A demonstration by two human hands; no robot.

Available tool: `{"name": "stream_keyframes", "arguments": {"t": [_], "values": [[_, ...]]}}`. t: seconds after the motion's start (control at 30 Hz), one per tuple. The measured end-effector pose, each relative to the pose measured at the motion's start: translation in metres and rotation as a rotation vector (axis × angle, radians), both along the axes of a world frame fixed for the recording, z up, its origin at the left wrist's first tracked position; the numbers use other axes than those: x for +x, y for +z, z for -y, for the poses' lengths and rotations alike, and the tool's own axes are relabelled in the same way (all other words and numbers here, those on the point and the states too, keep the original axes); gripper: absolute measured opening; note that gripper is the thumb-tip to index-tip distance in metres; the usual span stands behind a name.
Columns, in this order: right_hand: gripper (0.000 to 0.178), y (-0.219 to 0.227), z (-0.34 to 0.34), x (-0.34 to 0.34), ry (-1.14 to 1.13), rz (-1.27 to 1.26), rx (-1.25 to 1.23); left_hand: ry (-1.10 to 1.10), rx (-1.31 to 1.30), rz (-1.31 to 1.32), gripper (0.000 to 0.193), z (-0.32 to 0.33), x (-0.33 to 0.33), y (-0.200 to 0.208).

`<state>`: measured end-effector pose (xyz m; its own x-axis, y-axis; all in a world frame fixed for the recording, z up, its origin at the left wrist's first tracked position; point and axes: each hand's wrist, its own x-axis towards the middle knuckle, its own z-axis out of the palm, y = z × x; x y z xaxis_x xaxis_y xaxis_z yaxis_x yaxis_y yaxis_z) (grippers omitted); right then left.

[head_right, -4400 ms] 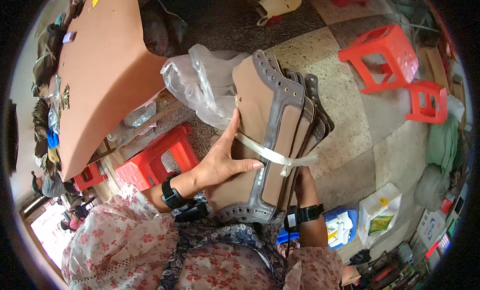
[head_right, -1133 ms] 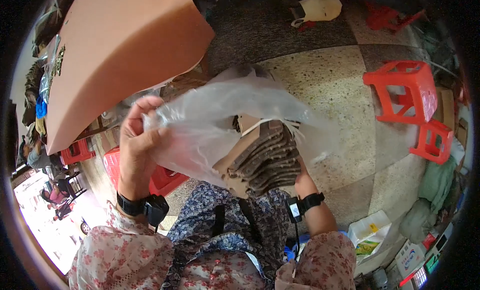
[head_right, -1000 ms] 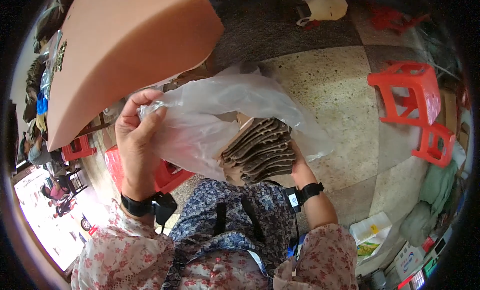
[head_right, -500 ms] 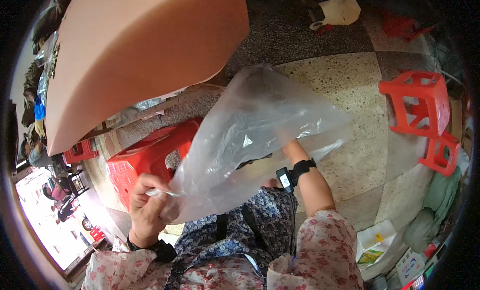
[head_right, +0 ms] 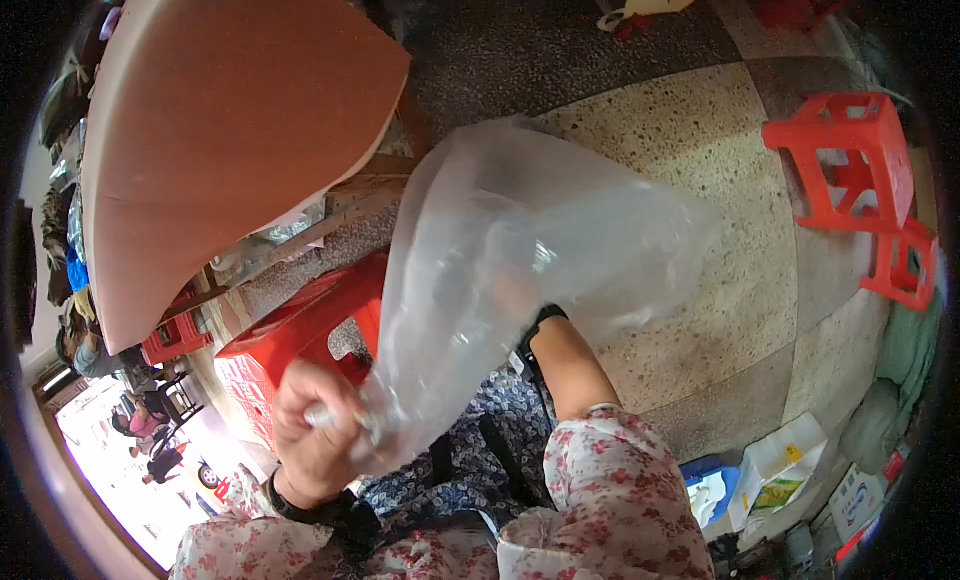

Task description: The person is seen organizing and preparing shoe upper components and plastic bands on a work table.

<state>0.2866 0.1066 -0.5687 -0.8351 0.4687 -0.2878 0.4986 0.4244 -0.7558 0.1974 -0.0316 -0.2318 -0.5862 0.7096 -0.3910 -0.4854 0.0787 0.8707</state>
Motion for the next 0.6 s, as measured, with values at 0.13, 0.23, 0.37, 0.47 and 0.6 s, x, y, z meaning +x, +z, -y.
{"name": "stream_keyframes", "arguments": {"t": [0.13, 0.23, 0.37, 0.47, 0.6], "values": [[0.046, 0.033, -0.008, 0.020, 0.019, -0.001, -0.009, 0.278, -0.082, 0.020, 0.012, -0.002, -0.008, -0.008], [0.043, 0.087, -0.021, 0.045, -0.055, -0.078, 0.057, 0.448, -0.155, 0.082, 0.008, 0.001, -0.019, -0.006], [0.043, 0.168, -0.063, 0.089, -0.323, -0.140, 0.588, 0.475, -0.173, 0.109, 0.008, 0.022, -0.026, 0.001], [0.041, 0.158, -0.090, 0.090, -0.571, -0.095, 0.714, 0.503, -0.229, 0.111, 0.009, 0.027, -0.020, -0.002], [0.033, 0.126, -0.134, 0.084, -0.668, 0.263, -0.472, 0.476, -0.221, 0.116, 0.011, 0.030, -0.018, -0.012]]}}
